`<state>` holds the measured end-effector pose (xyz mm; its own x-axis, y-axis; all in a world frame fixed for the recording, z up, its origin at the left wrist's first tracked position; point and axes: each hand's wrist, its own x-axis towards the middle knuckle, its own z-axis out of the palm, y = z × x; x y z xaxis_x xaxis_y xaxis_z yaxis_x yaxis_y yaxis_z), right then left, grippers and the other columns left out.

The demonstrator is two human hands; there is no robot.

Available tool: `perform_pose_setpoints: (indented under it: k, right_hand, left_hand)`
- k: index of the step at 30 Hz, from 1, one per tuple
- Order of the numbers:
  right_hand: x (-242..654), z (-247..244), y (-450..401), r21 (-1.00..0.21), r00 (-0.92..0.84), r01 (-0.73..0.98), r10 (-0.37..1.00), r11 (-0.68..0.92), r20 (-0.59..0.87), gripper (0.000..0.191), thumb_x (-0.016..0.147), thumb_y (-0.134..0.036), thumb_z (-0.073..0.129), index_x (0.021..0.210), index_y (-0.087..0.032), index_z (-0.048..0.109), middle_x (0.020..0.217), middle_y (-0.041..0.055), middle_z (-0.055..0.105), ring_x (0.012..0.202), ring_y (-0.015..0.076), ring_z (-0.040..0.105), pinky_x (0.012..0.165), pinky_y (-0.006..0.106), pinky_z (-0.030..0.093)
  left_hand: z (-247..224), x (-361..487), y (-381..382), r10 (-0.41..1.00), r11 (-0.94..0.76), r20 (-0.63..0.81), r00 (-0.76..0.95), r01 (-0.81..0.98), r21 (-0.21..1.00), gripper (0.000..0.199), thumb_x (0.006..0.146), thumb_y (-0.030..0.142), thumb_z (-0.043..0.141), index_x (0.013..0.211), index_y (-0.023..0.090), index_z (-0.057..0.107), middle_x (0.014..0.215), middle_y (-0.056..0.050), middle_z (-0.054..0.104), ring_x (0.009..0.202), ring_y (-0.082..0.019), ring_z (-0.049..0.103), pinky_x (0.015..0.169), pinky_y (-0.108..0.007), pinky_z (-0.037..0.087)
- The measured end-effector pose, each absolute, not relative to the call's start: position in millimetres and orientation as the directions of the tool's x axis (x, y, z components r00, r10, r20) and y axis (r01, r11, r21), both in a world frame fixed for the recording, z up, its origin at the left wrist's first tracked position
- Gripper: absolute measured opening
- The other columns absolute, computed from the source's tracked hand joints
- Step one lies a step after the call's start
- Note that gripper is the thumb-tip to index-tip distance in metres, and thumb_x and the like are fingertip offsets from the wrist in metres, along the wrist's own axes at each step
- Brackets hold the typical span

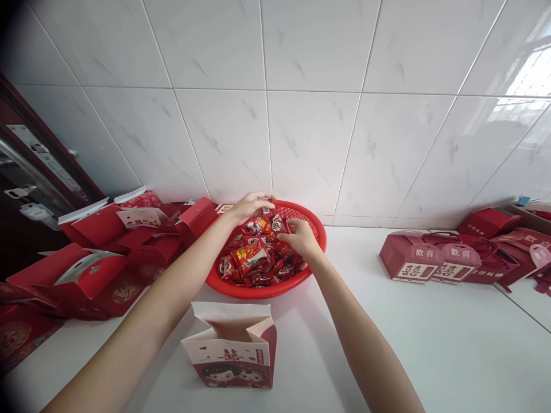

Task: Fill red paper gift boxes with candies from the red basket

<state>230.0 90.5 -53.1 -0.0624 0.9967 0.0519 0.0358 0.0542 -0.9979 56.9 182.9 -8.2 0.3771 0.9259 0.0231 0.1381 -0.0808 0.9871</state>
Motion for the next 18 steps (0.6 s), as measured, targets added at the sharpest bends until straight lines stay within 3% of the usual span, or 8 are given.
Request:
perform_pose_setpoints:
  k: [5,8,13,18]
  right_hand:
    - [230.1,-49.8,88.0,-0.997,0.108,-0.058,0.993,0.049,0.043,0.026,0.063,-0.019,0.077,0.083,-0.022,0.060,0.075,-0.0005,0.072,0.065,0.0191,0.070,0.055,0.029,0.055]
    - [231.5,-47.9,86.4,-0.991,0.158,-0.124,0.987,0.050,0.030,0.029,0.064,-0.023,0.078,0.087,-0.022,0.061,0.078,0.0004,0.073,0.069,0.0199,0.071,0.056,0.030,0.056]
    - [232.9,-47.0,84.5,-0.984,0.126,-0.167,0.991,0.056,0.035,0.038,0.062,-0.026,0.080,0.096,-0.021,0.064,0.086,0.0026,0.076,0.073,0.0217,0.073,0.061,0.032,0.058]
    - [232.6,-45.5,83.4,-0.990,0.110,-0.135,0.994,0.040,0.025,0.034,0.062,-0.028,0.080,0.092,-0.021,0.065,0.083,0.0021,0.075,0.071,0.0206,0.071,0.058,0.031,0.056]
  left_hand:
    - [-9.0,55.5,185.1,0.938,-0.038,-0.026,0.345,0.179,0.983,0.012,0.074,0.023,0.070,0.083,0.015,0.073,0.080,0.000,0.068,0.064,-0.010,0.059,0.060,-0.022,0.047]
    - [-9.8,56.5,184.2,0.934,-0.026,-0.041,0.355,0.182,0.983,0.016,0.074,0.017,0.064,0.086,0.016,0.074,0.075,0.002,0.066,0.063,-0.011,0.059,0.063,-0.023,0.049]
    - [-7.8,58.9,179.4,0.904,-0.026,-0.057,0.423,0.189,0.982,0.027,0.070,0.018,0.077,0.097,0.017,0.075,0.075,0.002,0.069,0.067,-0.011,0.061,0.069,-0.025,0.050]
    - [-6.9,60.8,177.0,0.846,-0.028,-0.049,0.530,0.136,0.990,0.032,0.067,0.030,0.088,0.092,0.014,0.077,0.080,-0.003,0.074,0.071,-0.013,0.064,0.075,-0.029,0.051]
